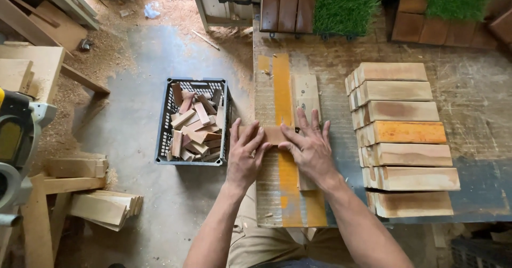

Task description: The person is sorting and stacking small rectangular wooden blocks on a workbench, likely preparing them for assembly into decorative panels.

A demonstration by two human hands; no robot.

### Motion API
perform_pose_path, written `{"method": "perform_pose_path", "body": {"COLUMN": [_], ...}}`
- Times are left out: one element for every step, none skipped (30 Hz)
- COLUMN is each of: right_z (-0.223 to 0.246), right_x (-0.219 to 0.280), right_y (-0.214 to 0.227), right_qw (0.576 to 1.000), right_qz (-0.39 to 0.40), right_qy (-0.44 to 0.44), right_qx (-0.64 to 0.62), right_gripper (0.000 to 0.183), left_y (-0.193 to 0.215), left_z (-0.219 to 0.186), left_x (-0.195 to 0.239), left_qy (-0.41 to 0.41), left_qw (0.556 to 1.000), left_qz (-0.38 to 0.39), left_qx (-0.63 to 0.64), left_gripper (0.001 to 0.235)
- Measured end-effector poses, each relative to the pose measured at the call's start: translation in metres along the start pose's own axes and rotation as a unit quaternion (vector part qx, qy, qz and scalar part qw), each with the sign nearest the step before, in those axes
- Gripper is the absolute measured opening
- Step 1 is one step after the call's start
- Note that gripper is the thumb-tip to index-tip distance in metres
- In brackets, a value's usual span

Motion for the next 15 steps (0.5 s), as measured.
{"method": "perform_pose_path", "body": {"right_z": [-0.002, -0.003, -0.004, -0.005, -0.007, -0.008, -0.009, -0.011, -0.013, -0.015, -0.017, -0.02, -0.023, -0.029, -0.034], "right_x": [-0.002, -0.005, -0.008, -0.011, -0.014, -0.014, -0.015, -0.018, -0.02, -0.024, -0.028, -0.031, -0.035, -0.041, -0.047], "right_y": [0.0, 0.0, 0.0, 0.0, 0.0, 0.0, -0.001, -0.001, -0.001, -0.001, -0.002, -0.002, -0.004, -0.006, -0.008], "right_qw": [1.0, 1.0, 1.0, 1.0, 1.0, 1.0, 1.0, 1.0, 0.999, 1.0, 0.999, 0.999, 0.999, 0.998, 0.997], "right_qz": [0.002, 0.004, 0.006, 0.005, 0.008, 0.012, 0.014, 0.015, 0.017, 0.017, 0.02, 0.024, 0.023, 0.033, 0.044], "right_qy": [-0.001, -0.001, 0.0, 0.001, -0.005, -0.013, -0.014, -0.019, -0.025, -0.023, -0.031, -0.04, -0.039, -0.051, -0.064], "right_qx": [0.0, -0.001, -0.001, -0.001, -0.005, -0.01, -0.01, -0.011, -0.013, -0.013, -0.015, -0.017, -0.016, -0.012, -0.008], "right_gripper": [0.055, 0.055, 0.055, 0.055, 0.055, 0.054, 0.054, 0.054, 0.053, 0.053, 0.053, 0.053, 0.053, 0.053, 0.053], "left_y": [0.001, 0.004, 0.006, 0.006, 0.005, 0.005, 0.003, 0.0, -0.002, -0.003, -0.005, -0.007, -0.011, -0.017, -0.023], "left_z": [-0.003, -0.006, -0.009, -0.008, -0.008, -0.008, -0.006, -0.004, -0.002, -0.001, 0.0, 0.001, 0.005, 0.01, 0.014], "left_x": [-0.003, -0.007, -0.011, -0.014, -0.018, -0.018, -0.02, -0.023, -0.025, -0.029, -0.033, -0.037, -0.041, -0.049, -0.056], "left_qy": [0.002, -0.002, -0.006, -0.006, -0.006, -0.005, -0.004, 0.001, 0.006, 0.005, 0.013, 0.019, 0.019, 0.022, 0.026], "left_qw": [1.0, 1.0, 1.0, 1.0, 1.0, 1.0, 1.0, 1.0, 1.0, 1.0, 1.0, 1.0, 1.0, 0.999, 0.999], "left_qz": [0.001, -0.001, -0.004, -0.006, -0.007, -0.006, -0.005, -0.001, 0.002, 0.001, 0.007, 0.013, 0.012, 0.02, 0.028], "left_qx": [0.001, 0.009, 0.017, 0.016, 0.018, 0.02, 0.02, 0.015, 0.01, 0.009, 0.004, -0.001, -0.001, -0.018, -0.035], "left_gripper": [0.04, 0.04, 0.04, 0.04, 0.04, 0.039, 0.039, 0.039, 0.04, 0.04, 0.04, 0.041, 0.041, 0.041, 0.042]}}
Point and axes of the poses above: each hand's wrist, its own x-axis away from the middle knuckle, its own y-axis out of the back of the hand, z = x × y, the point moved 6 cm from there along -x, towards the middle knuckle, and after that the axes turned 15 degrees about y, right-handed, at the moved point
